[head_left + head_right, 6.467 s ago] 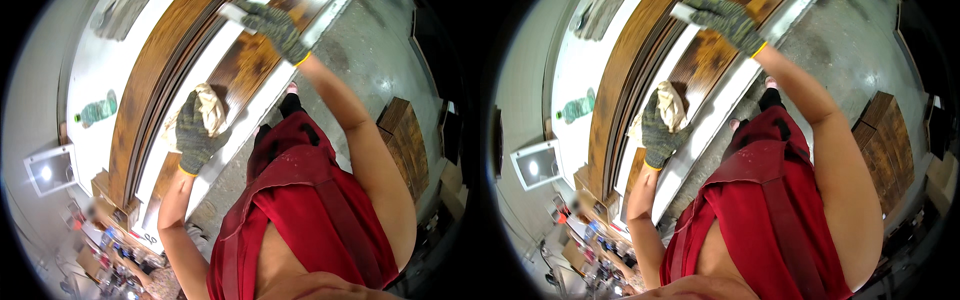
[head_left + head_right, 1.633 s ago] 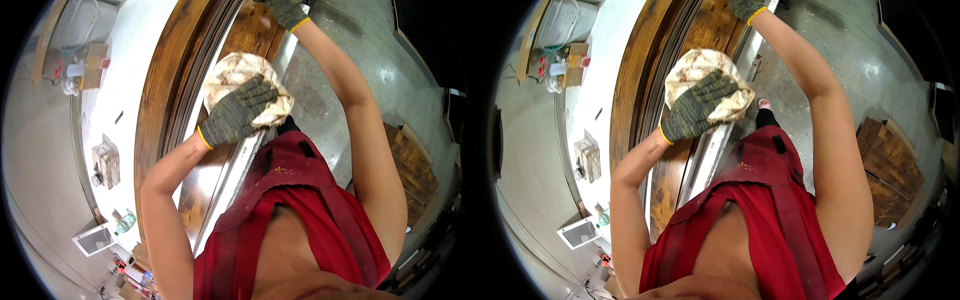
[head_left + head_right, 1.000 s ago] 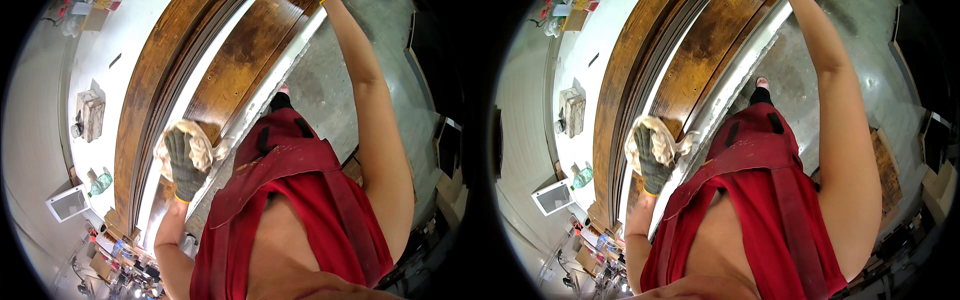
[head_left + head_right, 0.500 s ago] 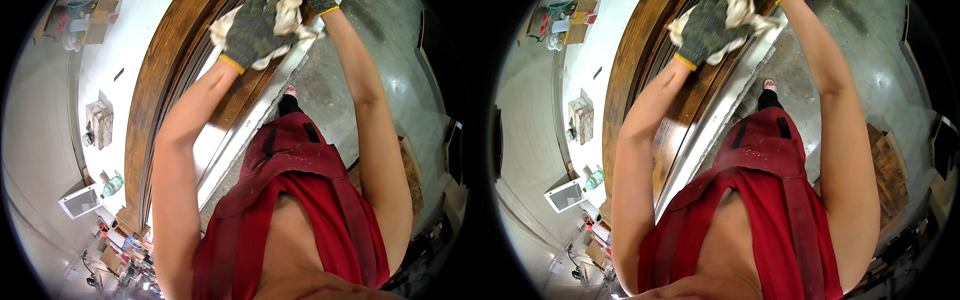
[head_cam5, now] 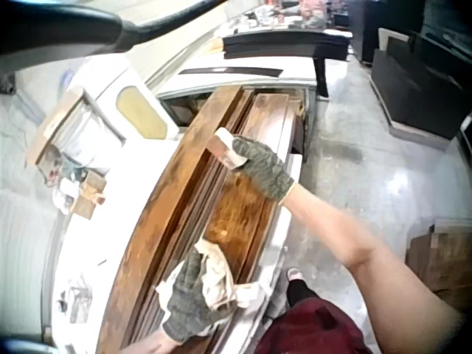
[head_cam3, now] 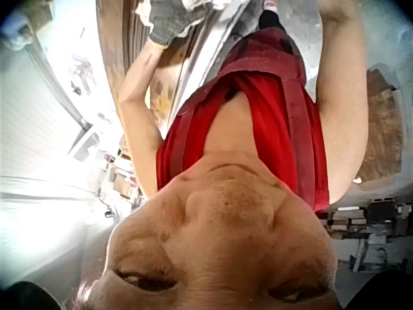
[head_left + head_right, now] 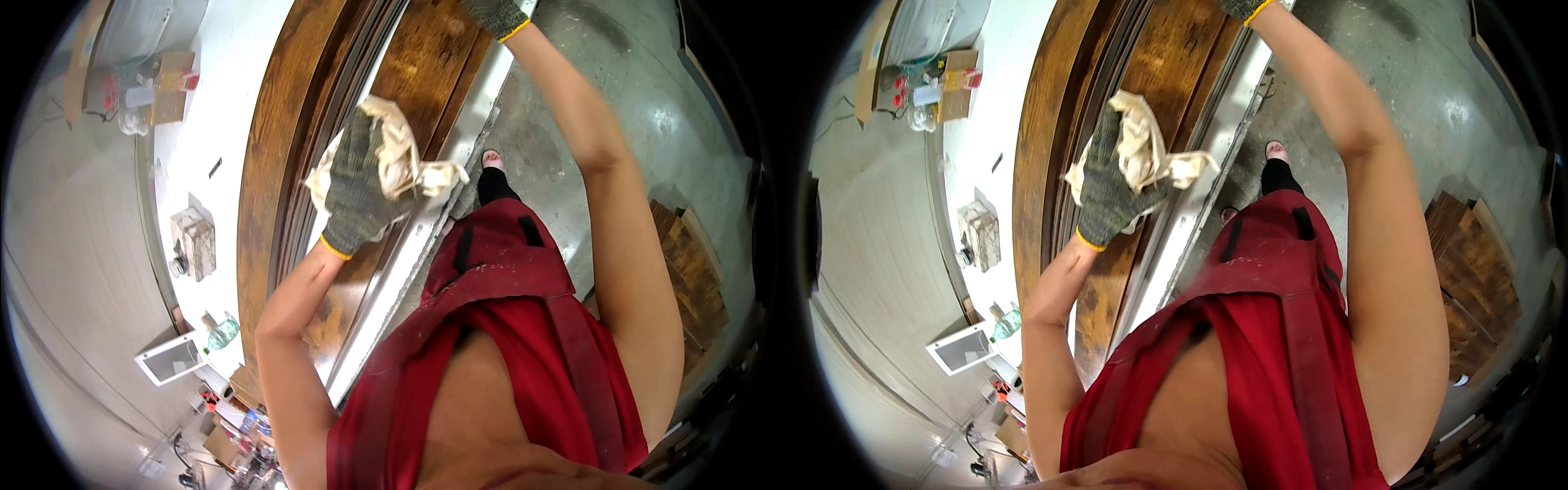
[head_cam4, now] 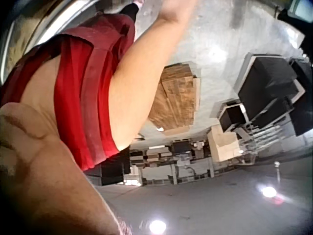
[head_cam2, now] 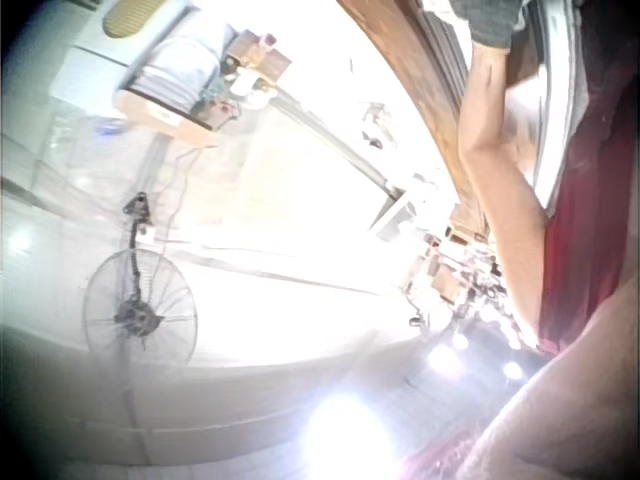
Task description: The person wipes long wooden planks using a cloth and a block, moving the cloth along the top surface and the side edges of the wood.
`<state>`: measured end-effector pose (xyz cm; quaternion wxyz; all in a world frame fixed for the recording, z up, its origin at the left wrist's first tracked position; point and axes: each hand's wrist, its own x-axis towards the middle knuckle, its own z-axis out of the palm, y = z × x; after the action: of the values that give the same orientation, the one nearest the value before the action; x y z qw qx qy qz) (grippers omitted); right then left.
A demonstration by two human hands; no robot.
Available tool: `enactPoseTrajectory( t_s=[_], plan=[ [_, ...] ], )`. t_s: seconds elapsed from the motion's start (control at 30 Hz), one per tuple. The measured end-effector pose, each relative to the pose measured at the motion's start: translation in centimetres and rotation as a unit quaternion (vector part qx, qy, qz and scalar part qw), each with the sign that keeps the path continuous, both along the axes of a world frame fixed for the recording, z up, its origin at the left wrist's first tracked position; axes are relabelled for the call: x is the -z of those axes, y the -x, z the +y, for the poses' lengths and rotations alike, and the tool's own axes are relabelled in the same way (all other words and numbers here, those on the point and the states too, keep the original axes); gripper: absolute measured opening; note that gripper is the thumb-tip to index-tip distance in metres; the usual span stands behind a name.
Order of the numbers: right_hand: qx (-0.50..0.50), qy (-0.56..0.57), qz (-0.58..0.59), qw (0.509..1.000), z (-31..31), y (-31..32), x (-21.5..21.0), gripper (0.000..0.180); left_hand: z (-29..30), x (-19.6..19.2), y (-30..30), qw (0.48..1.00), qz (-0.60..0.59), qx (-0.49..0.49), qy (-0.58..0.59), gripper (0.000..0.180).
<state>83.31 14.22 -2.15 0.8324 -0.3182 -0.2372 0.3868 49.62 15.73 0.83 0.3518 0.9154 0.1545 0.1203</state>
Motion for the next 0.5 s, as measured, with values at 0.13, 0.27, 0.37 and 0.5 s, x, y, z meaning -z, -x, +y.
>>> enactPoseTrajectory(
  t_s=[0.13,0.27,0.37,0.5],
  plan=[
    [-0.061,-0.166,0.225,0.958,-5.8,1.0,-1.5,0.049,3.3,1.7,-9.1,0.976,0.013,0.063,-0.206,0.112],
    [-0.140,-0.290,0.290,0.901,-13.3,-1.4,6.2,0.067,5.1,0.4,-21.3,0.970,-0.073,0.127,-0.196,0.099],
    [-0.057,-0.216,0.329,0.917,-20.4,1.0,8.9,0.074,6.7,0.0,-30.1,0.942,0.000,0.098,-0.320,0.100],
    [0.069,0.024,0.433,0.899,-28.2,3.9,12.0,0.061,9.2,1.9,-38.9,0.948,-0.029,0.067,-0.309,0.101]
  ],
)
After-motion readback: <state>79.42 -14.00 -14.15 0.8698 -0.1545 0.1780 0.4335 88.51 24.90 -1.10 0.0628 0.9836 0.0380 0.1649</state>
